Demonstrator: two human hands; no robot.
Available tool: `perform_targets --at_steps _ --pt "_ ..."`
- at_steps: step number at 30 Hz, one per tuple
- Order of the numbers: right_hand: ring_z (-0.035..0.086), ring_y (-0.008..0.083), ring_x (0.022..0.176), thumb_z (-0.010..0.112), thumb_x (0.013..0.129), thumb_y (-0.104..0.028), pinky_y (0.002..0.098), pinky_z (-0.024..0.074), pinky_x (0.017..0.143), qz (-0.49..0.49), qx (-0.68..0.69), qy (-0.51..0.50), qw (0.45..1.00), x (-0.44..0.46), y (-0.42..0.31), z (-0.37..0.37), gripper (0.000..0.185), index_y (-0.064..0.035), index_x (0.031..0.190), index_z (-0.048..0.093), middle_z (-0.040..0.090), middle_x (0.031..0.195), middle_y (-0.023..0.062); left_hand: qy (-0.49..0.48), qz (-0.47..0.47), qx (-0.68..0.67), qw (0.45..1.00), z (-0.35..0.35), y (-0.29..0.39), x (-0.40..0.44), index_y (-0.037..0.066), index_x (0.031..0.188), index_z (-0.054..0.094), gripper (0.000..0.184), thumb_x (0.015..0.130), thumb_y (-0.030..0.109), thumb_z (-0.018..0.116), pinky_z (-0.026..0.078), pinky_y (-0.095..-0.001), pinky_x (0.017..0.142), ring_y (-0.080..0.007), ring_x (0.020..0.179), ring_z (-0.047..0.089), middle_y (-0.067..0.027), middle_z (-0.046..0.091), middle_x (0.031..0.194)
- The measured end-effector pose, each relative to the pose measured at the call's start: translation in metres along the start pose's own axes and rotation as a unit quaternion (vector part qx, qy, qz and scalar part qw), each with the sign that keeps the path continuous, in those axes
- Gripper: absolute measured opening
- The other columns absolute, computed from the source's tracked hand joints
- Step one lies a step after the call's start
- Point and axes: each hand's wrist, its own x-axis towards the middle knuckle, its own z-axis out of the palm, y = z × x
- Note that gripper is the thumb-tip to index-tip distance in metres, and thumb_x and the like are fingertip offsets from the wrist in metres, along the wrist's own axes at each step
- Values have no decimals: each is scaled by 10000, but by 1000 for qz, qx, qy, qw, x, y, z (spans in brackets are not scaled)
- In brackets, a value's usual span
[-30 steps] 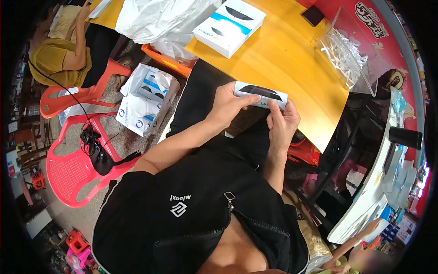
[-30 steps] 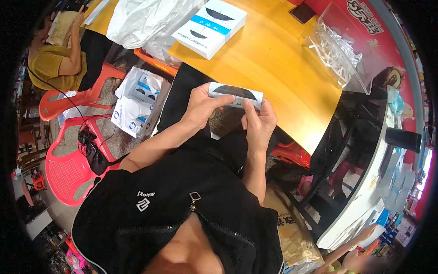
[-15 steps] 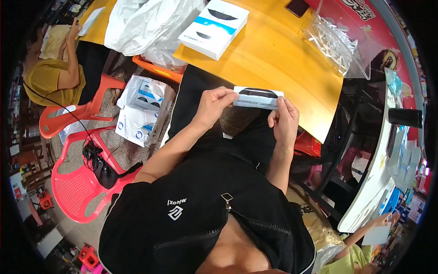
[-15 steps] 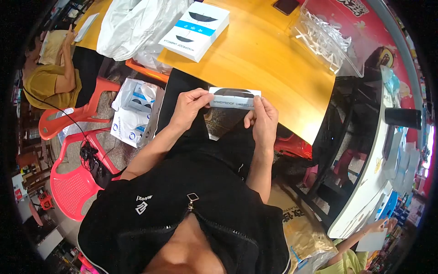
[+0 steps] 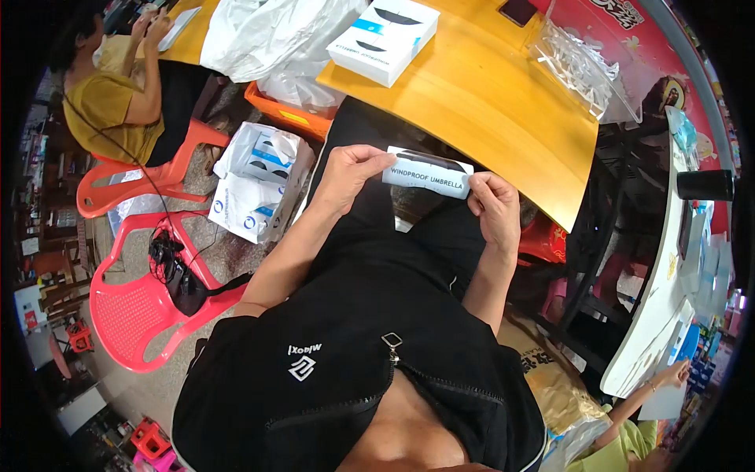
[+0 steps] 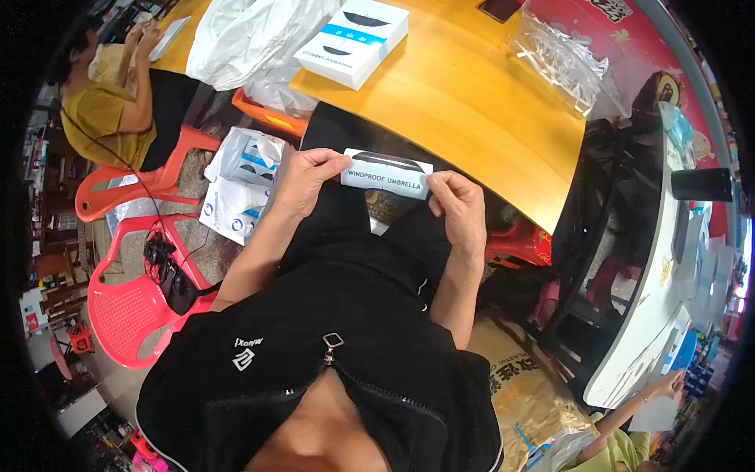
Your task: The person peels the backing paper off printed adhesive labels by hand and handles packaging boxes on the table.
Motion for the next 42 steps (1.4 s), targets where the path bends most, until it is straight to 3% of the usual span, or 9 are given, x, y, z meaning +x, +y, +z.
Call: perform_targets --at_steps 10,16,29,32,34,35,38,40,42 --pt "503 62 490 590 875 -73 172 361 457 -70 -72 78 992 -29 9 20 132 31 810 639 564 624 10 39 -74 -52 995 -8 -4 -31 50 838 671 206 842 256 663 459 -246 653 -89 724 560 -16 637 797" --pt "561 67 555 578 860 -49 192 389 503 -178 -268 82 943 -40 3 39 126 33 777 624 597 613 43 34 -133 -117 984 -8 -6 -35 93 911 635 179 845 257 661 475 -272 658 -98 790 555 -1 611 893" --pt "591 77 587 582 885 -93 179 393 530 -28 -111 35 993 -28 25 23 134 23 869 647 613 659 24 44 -78 -99 991 -18 -26 -35 43 821 644 105 836 144 667 410 -201 543 -78 587 522 -4 593 690" --pt "599 74 601 598 871 -79 169 396 537 -29 -81 46 995 -27 29 24 114 22 881 650 623 667 29 73 -79 -60 992 -10 -28 -33 58 885 635 94 842 138 659 452 -228 629 -86 675 551 -16 607 776" --pt "606 80 612 609 853 -48 171 412 545 -62 -109 76 989 -28 34 27 86 28 858 648 636 695 35 166 -35 -149 974 6 -28 -33 94 1006 600 179 843 140 656 479 -320 771 -119 861 564 -36 602 923" --pt "608 86 608 613 845 -38 180 425 549 -105 -138 85 981 -28 37 29 74 28 846 645 639 709 41 160 -43 -190 968 6 -34 -30 131 1103 549 292 842 199 662 453 -445 879 -176 1023 528 -61 572 1051" --pt "609 96 643 622 825 6 205 467 575 -231 -268 80 932 -30 39 36 20 26 821 623 636 755 58 48 -135 -355 924 14 -38 -22 143 1089 550 363 823 362 665 397 -522 946 -257 1068 521 -114 565 1103" --pt "607 146 642 645 781 19 232 465 572 -287 -340 48 895 -31 38 41 37 14 801 613 625 755 90 -3 -149 -386 911 28 -33 -20 139 1090 543 371 827 375 656 376 -513 972 -276 1113 505 -140 558 1136" --pt "619 235 658 683 741 -4 303 501 568 -314 -343 21 885 -33 41 44 90 -20 788 608 620 793 104 44 -144 -404 902 34 -34 -15 115 1094 526 378 839 370 643 387 -486 972 -291 1118 507 -146 564 1138"
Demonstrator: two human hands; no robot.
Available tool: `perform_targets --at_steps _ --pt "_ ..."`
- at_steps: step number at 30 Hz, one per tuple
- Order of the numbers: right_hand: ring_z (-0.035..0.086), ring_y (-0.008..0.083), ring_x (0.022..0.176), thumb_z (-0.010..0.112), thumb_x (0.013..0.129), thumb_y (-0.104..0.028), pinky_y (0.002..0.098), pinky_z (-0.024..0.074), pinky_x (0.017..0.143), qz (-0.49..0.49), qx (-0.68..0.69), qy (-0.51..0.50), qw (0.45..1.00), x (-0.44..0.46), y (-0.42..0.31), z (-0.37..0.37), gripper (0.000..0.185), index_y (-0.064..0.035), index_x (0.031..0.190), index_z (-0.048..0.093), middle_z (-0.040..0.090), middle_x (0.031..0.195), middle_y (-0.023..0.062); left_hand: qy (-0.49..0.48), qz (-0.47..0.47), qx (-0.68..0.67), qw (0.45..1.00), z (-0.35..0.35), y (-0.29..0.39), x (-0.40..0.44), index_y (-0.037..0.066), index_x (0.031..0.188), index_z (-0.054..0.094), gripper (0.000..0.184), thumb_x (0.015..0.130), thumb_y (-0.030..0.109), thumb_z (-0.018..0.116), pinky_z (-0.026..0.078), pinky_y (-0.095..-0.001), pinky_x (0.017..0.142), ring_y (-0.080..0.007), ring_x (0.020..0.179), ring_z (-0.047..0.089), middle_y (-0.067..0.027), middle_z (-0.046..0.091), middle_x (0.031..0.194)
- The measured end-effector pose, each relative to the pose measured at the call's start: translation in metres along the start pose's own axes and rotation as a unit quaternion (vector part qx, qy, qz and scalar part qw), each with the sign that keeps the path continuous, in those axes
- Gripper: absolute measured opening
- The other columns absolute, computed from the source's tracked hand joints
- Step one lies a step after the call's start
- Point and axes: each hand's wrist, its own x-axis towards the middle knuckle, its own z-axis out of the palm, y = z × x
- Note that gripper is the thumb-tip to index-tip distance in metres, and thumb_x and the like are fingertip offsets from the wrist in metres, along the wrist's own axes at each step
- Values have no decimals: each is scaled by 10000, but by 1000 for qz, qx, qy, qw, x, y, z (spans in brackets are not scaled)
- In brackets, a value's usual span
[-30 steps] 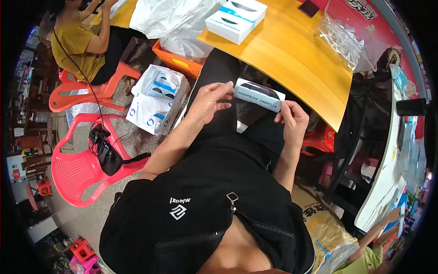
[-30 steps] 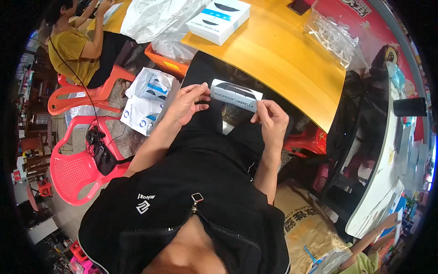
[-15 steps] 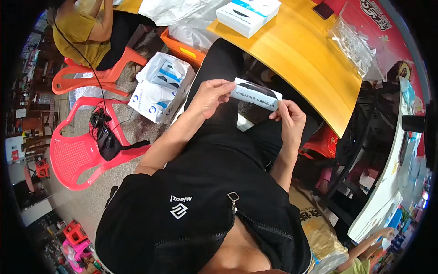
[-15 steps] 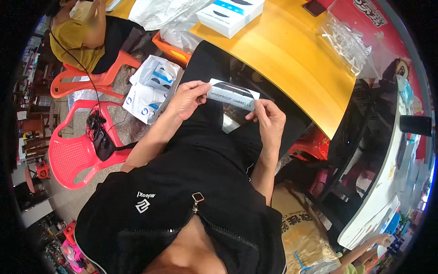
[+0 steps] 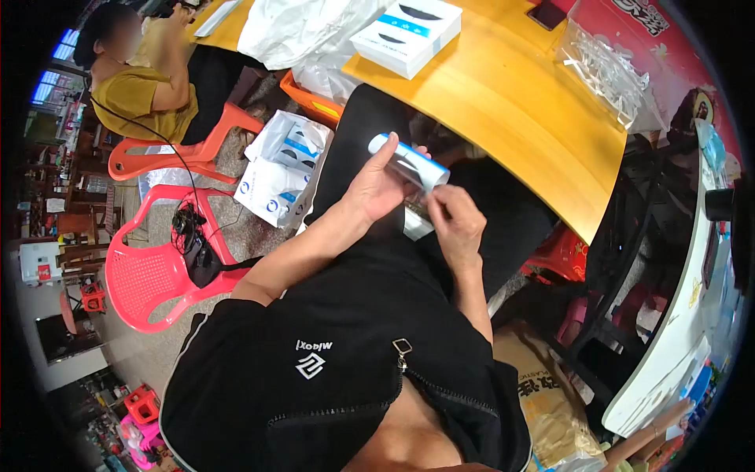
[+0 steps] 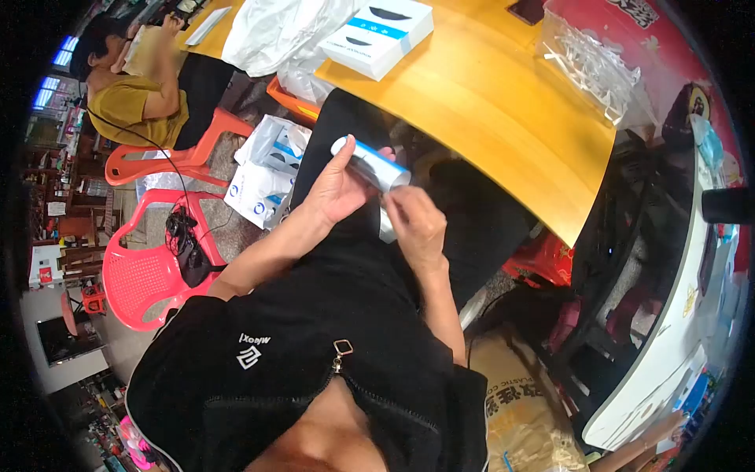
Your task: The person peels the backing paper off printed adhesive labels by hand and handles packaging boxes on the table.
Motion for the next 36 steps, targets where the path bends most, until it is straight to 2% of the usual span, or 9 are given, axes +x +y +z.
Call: perform_targets --at_steps 4,8,10,14,18,22,24,27,36 --pt "644 269 799 662 762 3 322 515 685 -8 33 -75 997 -7 17 7 105 1 861 627 646 877 132 65 23 -25 997 -12 4 17 66 1062 542 371 841 345 646 414 -437 958 -263 1033 546 -108 590 1061" --pt "642 167 836 584 847 0 265 496 744 81 193 -79 975 -14 55 18 87 43 900 638 665 983 129 63 66 9 996 -42 16 34 55 1064 541 355 827 284 674 401 -448 983 -270 1078 536 -106 585 1097" --pt "634 144 801 544 885 -26 249 492 720 282 389 -53 875 -20 72 16 121 41 923 638 663 992 128 91 63 -26 994 -38 29 31 52 1064 540 400 804 315 692 407 -444 977 -273 1069 549 -113 597 1088" --pt "586 123 672 506 927 -136 230 472 623 313 500 62 805 -11 116 14 208 8 1033 611 657 946 135 101 143 -71 982 -43 59 37 50 1045 542 415 800 350 689 419 -437 978 -285 1061 558 -128 597 1081" --pt "594 181 995 480 947 -236 269 460 850 341 530 -66 774 17 93 27 422 52 1255 460 560 1206 158 50 186 85 978 -27 65 32 23 1136 494 421 839 270 662 433 -446 953 -298 1064 561 -154 588 1110" --pt "571 125 936 566 850 -128 249 453 805 306 417 -194 834 42 55 38 435 23 1250 484 594 1108 105 6 171 292 941 6 50 18 -22 1195 454 427 811 44 629 499 -395 870 -276 998 605 -190 603 1077" --pt "591 109 797 717 732 -178 252 467 708 317 277 -241 874 56 31 34 483 3 1151 559 632 900 65 1 182 349 919 19 45 12 -19 1153 505 424 772 38 682 526 -322 783 -201 889 638 -141 639 991" --pt "591 102 755 739 713 -206 251 469 684 322 223 -275 878 49 31 42 474 -4 1110 578 638 831 60 -28 184 444 877 17 41 11 -17 1172 503 497 731 58 720 520 -297 768 -171 873 634 -130 643 993" --pt "592 95 753 710 700 -138 266 482 696 306 195 -195 911 30 44 55 341 18 991 624 656 804 70 -52 196 493 846 -18 28 13 -2 1103 527 518 662 107 776 483 -273 760 -116 870 581 -76 617 968"
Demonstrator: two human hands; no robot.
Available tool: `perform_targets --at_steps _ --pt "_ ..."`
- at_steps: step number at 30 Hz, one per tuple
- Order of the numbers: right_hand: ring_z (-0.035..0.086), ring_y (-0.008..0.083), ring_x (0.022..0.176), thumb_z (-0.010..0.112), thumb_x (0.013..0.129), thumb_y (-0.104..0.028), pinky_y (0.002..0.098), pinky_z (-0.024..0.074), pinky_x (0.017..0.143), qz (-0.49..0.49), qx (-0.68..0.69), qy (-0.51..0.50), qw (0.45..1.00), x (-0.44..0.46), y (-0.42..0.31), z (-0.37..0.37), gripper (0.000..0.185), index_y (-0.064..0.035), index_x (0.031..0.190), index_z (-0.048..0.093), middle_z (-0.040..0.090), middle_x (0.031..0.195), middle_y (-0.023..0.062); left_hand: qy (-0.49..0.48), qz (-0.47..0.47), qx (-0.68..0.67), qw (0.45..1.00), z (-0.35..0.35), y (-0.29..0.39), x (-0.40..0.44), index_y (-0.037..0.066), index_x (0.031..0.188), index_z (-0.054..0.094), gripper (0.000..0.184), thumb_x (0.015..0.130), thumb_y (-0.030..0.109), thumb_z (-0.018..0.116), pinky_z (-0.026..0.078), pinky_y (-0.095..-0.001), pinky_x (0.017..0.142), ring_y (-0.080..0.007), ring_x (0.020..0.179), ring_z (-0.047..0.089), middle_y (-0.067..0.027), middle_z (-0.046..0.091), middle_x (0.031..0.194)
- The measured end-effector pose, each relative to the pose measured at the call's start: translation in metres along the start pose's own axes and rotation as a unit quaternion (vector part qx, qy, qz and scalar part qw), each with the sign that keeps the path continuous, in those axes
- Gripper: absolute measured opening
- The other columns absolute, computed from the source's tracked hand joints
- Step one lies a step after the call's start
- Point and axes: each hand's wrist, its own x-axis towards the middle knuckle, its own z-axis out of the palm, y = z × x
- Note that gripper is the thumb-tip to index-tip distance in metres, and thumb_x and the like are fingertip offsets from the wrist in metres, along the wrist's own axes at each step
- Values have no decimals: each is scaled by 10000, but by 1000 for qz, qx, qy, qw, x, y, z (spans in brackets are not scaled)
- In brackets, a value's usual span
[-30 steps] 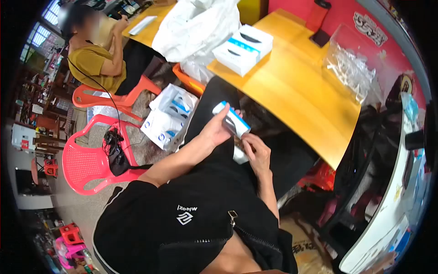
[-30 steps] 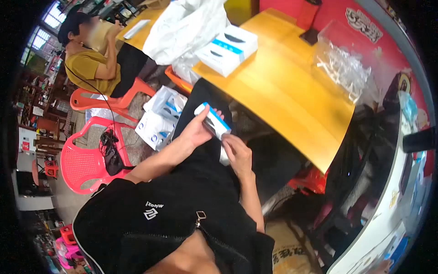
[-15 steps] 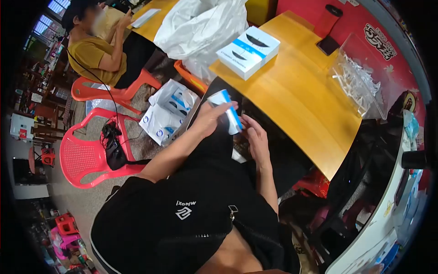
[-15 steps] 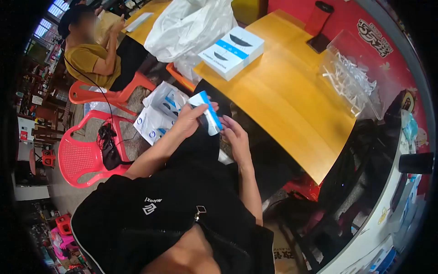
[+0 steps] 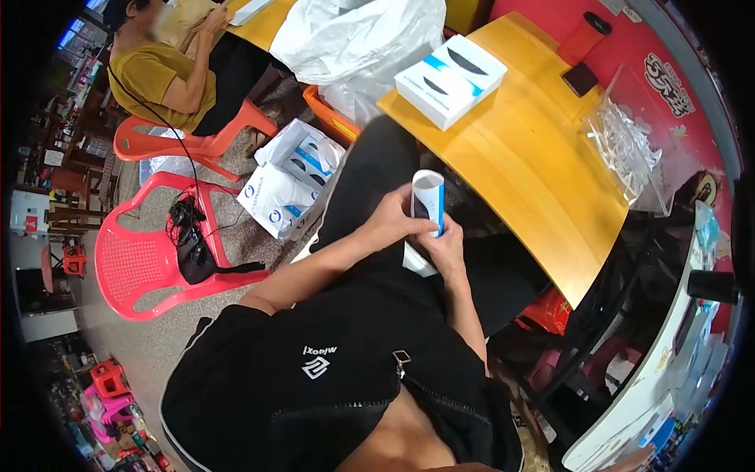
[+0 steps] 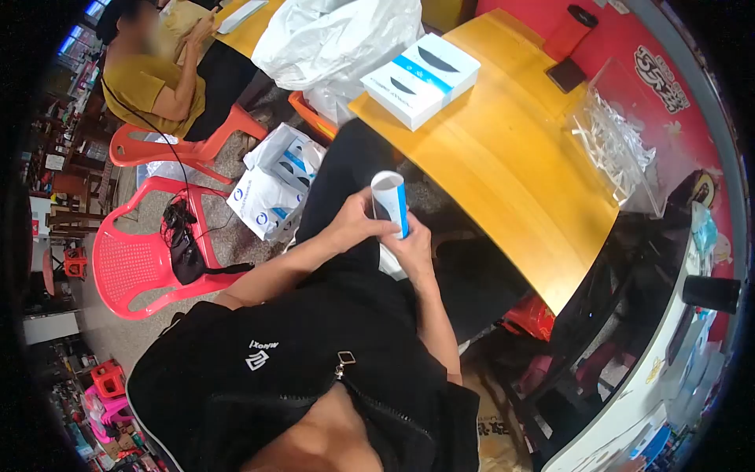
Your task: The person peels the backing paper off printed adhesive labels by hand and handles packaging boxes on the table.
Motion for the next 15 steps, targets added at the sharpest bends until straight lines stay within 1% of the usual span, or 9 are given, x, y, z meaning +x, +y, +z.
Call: perform_targets --at_steps 4,7,9,10,11,12,13,14,15 --pt "587 90 727 701 707 -141 258 482 665 32 27 2 999 -6 -4 2 304 14 960 632 653 775 57 6 -68 0 998 0 11 -2 -7 1051 574 444 661 54 777 503 -271 746 -120 847 608 -69 640 943" --pt "585 106 804 681 710 -130 267 475 715 30 -11 -37 999 -7 -16 -7 374 6 1048 593 626 857 44 -13 -53 -31 998 0 9 3 -7 1066 580 433 679 60 762 499 -267 751 -121 869 612 -69 646 963" --pt "533 136 991 672 728 -156 279 437 840 -11 146 -100 984 -3 15 -15 636 -5 1290 414 556 1064 67 20 -72 -69 995 -7 19 11 -8 1117 551 438 715 37 718 491 -299 834 -163 929 617 -90 637 1023" --pt "521 174 1059 664 773 -205 292 405 907 11 205 -150 967 -3 21 -22 669 -12 1337 360 535 1159 108 31 -44 -145 988 -16 29 18 -10 1161 509 457 736 5 676 488 -332 865 -197 951 616 -105 629 1034" --pt "538 198 1067 633 829 -236 296 401 919 26 264 -140 954 -5 24 -22 616 -9 1335 366 528 1217 141 69 -5 -185 980 -25 38 28 21 1043 580 318 743 31 684 485 -292 795 -142 886 609 -66 634 961" --pt "550 203 1064 607 861 -218 295 410 908 60 275 -130 951 -3 44 -27 581 -1 1339 356 521 1250 151 104 21 -169 980 -41 49 42 15 1044 579 309 751 37 674 481 -288 806 -150 889 609 -68 633 968" --pt "559 188 1052 600 868 -185 295 412 912 105 262 -106 953 -2 51 -32 527 12 1312 396 567 1191 136 164 67 -149 973 -60 61 60 4 1037 571 299 759 54 668 481 -292 795 -153 877 605 -59 629 937" --pt "561 182 1050 612 864 -187 288 416 908 139 228 -74 961 2 68 -36 505 18 1287 429 585 1161 132 222 17 -117 968 -90 70 82 -14 1029 556 289 778 81 664 483 -302 785 -152 859 594 -57 616 935" --pt "562 176 1048 624 859 -188 280 419 904 174 194 -43 964 6 84 -38 483 24 1262 462 603 1132 128 233 74 -216 945 -100 108 103 -12 999 561 257 806 122 665 487 -312 771 -152 835 588 -57 605 919"
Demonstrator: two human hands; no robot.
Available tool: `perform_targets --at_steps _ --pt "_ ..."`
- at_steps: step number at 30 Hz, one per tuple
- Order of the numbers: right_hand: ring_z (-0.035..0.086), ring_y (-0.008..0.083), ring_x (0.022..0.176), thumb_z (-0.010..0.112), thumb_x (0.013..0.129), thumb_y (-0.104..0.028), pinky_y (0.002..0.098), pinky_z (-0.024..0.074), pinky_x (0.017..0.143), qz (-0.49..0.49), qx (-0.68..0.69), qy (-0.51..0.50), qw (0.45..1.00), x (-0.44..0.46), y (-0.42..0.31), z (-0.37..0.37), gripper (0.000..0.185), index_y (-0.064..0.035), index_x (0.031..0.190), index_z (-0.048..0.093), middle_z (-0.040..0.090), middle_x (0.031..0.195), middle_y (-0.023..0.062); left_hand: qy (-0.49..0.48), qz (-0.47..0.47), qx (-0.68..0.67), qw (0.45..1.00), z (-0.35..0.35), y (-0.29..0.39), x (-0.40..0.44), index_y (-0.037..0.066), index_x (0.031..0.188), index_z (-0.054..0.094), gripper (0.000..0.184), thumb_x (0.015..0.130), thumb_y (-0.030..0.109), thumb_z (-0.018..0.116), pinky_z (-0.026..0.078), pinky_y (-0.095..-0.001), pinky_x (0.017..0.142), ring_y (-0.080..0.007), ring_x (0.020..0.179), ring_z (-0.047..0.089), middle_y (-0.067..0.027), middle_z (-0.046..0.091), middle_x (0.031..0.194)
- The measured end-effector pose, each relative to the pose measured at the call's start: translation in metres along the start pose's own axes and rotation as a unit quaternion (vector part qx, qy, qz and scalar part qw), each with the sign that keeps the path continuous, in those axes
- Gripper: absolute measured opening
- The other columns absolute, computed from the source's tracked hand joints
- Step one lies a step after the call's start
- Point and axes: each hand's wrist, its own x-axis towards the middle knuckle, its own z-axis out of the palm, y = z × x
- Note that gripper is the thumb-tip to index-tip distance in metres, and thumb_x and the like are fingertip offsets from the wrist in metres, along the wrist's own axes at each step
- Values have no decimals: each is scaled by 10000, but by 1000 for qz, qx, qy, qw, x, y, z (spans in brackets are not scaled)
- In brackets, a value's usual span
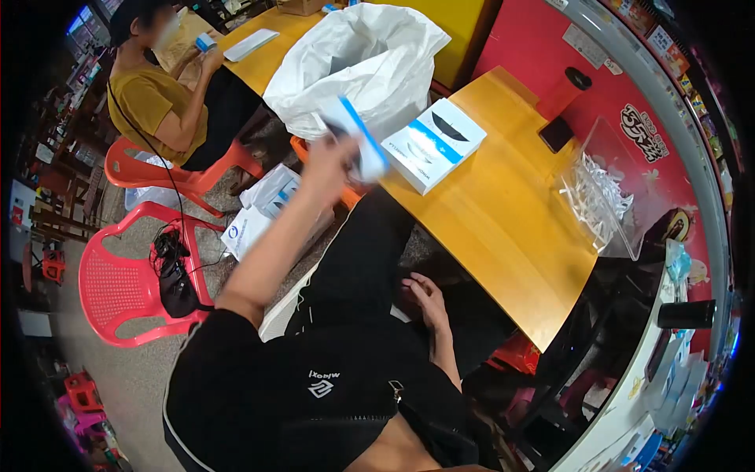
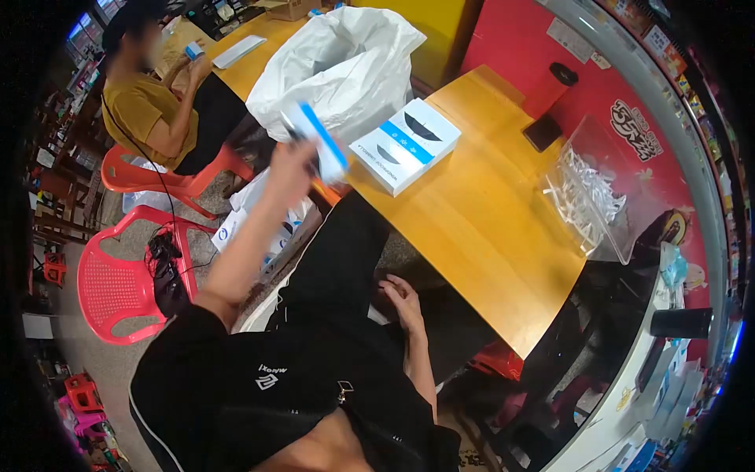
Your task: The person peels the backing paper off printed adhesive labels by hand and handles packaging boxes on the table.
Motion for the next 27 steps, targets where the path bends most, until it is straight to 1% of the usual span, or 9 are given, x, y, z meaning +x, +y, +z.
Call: perform_targets --at_steps 3,6,7,14,16,18,20,21,27 --pt "587 137 920 621 870 -177 267 467 816 -96 -50 36 993 29 19 -12 401 16 1205 511 620 1073 99 -32 23 -161 986 -3 63 108 29 1014 563 271 852 227 654 496 -358 802 -176 914 563 -93 585 1003" --pt "583 115 895 622 871 -159 247 467 763 -51 -5 27 998 32 12 -8 381 16 1191 514 625 1055 74 48 -59 -83 994 13 101 143 -49 1320 287 734 848 393 632 483 -432 895 -317 1108 510 -284 448 1219" --pt "580 107 890 621 873 -160 239 466 741 -25 -10 39 999 35 14 -11 369 13 1182 517 628 1044 62 14 -78 -69 994 13 98 142 -130 1364 41 966 837 425 631 450 -442 949 -358 1171 476 -355 324 1313" --pt "551 67 779 633 865 -203 217 448 660 11 -106 47 993 37 34 -21 353 -39 1165 549 622 960 10 -226 11 338 913 20 9 69 -18 1165 575 430 833 245 649 472 -334 881 -222 1099 558 -138 597 1158" --pt "547 67 777 632 865 -207 216 448 665 14 -124 44 991 39 36 -24 354 -35 1165 555 623 949 7 -228 179 457 841 32 -25 49 0 1179 573 509 765 273 689 471 -320 845 -240 1027 601 -195 627 1074" --pt "560 86 823 633 861 -213 229 454 685 -3 -157 19 987 48 47 -30 339 -29 1141 581 632 929 19 -224 179 527 800 58 -19 16 22 1246 521 664 726 391 706 395 -409 961 -328 1157 505 -238 522 1232" --pt "566 95 832 636 859 -215 236 457 696 1 -160 31 987 44 36 -22 330 -28 1127 591 638 928 29 -145 222 720 642 64 -35 11 51 1316 444 818 689 513 692 274 -503 1041 -385 1293 321 -243 349 1385" --pt "573 104 842 639 857 -217 243 460 707 9 -165 42 985 43 33 -19 320 -28 1113 601 643 927 39 -192 193 732 625 65 -35 12 64 1351 393 920 656 599 670 177 -566 1061 -406 1347 182 -240 230 1445" --pt "604 156 889 627 850 -220 283 472 779 -8 -160 48 986 36 25 -18 311 -6 1077 618 657 974 84 -295 276 739 539 62 -20 0 117 1319 447 732 737 507 660 142 -555 1076 -351 1353 220 -162 290 1448"
